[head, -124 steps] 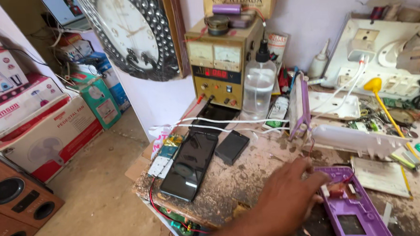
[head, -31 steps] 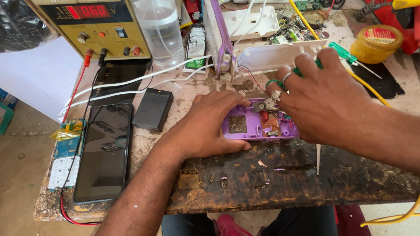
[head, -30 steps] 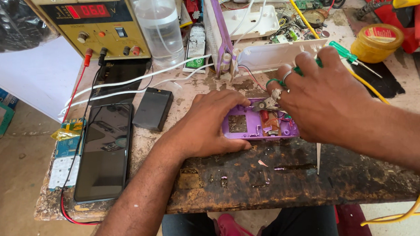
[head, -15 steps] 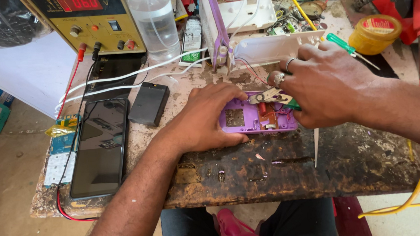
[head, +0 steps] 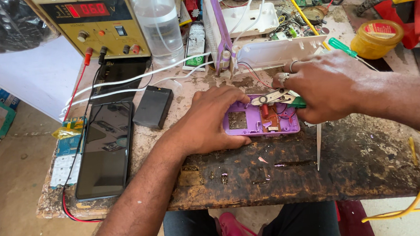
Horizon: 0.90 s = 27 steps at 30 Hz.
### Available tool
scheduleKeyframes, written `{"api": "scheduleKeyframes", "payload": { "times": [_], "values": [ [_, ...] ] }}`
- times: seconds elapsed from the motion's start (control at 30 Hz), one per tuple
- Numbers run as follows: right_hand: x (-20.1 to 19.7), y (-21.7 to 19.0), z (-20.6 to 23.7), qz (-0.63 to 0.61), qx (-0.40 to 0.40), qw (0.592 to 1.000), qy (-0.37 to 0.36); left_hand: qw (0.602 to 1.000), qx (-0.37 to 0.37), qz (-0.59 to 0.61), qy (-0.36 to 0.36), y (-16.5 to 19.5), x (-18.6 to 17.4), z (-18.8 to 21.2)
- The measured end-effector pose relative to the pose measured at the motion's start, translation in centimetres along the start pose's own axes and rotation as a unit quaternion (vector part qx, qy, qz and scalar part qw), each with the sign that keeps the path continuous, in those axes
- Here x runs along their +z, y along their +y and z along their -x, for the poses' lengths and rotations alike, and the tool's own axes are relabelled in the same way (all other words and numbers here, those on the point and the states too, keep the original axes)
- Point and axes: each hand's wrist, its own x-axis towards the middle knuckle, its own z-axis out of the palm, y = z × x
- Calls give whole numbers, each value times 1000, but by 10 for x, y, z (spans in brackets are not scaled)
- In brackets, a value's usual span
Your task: The person uses pliers to trim and shape the edges of a purple plastic phone housing. They repeatedly reposition the housing and apply the pliers to different edges to remove excess plastic.
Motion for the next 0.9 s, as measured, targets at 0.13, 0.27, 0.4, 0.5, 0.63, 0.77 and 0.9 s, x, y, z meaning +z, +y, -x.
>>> {"api": "scheduleKeyframes", "payload": {
  "times": [0.13, 0.27, 0.4, 0.5, 0.63, 0.77, 0.9],
  "values": [
    [9, 8, -8, 50, -54, 994, 75, 1000, -13, 2, -12, 1, 0, -1],
    [14, 10, -13, 111, -85, 978, 154, 1000, -5, -2, -8, 1, -1, -1],
    [9, 7, -9, 141, -67, 985, 70, 1000, 6, 4, 4, 0, 0, -1],
    [4, 4, -6, 180, -53, 979, 74, 1000, 6, 1, 7, -1, 0, 0],
    [3, 1, 0, 221, -58, 962, 151, 1000, 3, -7, -4, -1, 0, 0],
    [8, 0, 5, 268, -57, 955, 118, 1000, 6, -6, -2, -1, -1, 0],
    [13, 2, 7, 277, -59, 940, 189, 1000, 11, -1, 0, -1, 0, -1]
  ]
}}
